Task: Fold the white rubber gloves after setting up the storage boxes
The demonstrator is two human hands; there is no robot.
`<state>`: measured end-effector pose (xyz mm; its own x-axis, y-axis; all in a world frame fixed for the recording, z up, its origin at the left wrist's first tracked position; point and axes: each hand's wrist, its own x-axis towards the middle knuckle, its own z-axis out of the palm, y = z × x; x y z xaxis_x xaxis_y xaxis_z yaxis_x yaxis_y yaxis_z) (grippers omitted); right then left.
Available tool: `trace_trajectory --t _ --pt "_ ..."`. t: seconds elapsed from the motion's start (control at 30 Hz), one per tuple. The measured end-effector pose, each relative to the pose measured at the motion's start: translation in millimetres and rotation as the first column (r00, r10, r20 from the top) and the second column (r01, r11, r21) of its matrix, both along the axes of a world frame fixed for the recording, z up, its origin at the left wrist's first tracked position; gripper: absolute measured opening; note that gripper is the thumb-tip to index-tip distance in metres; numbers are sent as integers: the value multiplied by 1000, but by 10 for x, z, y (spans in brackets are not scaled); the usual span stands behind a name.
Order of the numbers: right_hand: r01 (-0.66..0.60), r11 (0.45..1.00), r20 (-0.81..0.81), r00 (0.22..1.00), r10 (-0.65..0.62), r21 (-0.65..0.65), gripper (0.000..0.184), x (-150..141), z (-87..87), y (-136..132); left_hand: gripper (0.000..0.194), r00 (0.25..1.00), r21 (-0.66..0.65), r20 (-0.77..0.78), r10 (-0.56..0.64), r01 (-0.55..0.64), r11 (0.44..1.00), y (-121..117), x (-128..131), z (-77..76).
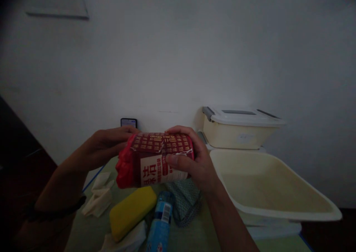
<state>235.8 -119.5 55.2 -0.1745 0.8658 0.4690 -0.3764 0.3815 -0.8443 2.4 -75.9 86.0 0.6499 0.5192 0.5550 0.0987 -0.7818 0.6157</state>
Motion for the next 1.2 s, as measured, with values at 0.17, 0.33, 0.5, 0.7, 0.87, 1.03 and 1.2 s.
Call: trace_trajectory --t 0.17,0.33,0.5,0.7,0.87,1.03,1.2 --pt "39 999 -25 999 -39 -10 40 29 -17 35 17 999 -56 23 41 -40 998 -11 -31 -1" --pt "104 994 17 994 -104 27 39 36 -31 65 18 984 -183 48 171 -160 970 -44 3 4" --pt "202 977 15 979 -203 71 37 14 -41 70 15 965 -341 121 232 -179 923 -105 91 -7" --pt "184 980 21 982 -186 75 36 34 -62 85 11 1000 -211 -13 -11 8 977 -144 25 73" --pt "179 978 62 981 -186 107 38 46 -66 92 33 994 -182 -33 -101 93 979 -107 -20 92" --pt "167 981 126 976 -179 102 37 39 -81 91 18 996 -330 -75 49 -71 941 -69 17 33" --pt "202 961 150 961 -231 189 37 48 -105 106 12 983 -363 -57 174 -183 913 -116 109 20"
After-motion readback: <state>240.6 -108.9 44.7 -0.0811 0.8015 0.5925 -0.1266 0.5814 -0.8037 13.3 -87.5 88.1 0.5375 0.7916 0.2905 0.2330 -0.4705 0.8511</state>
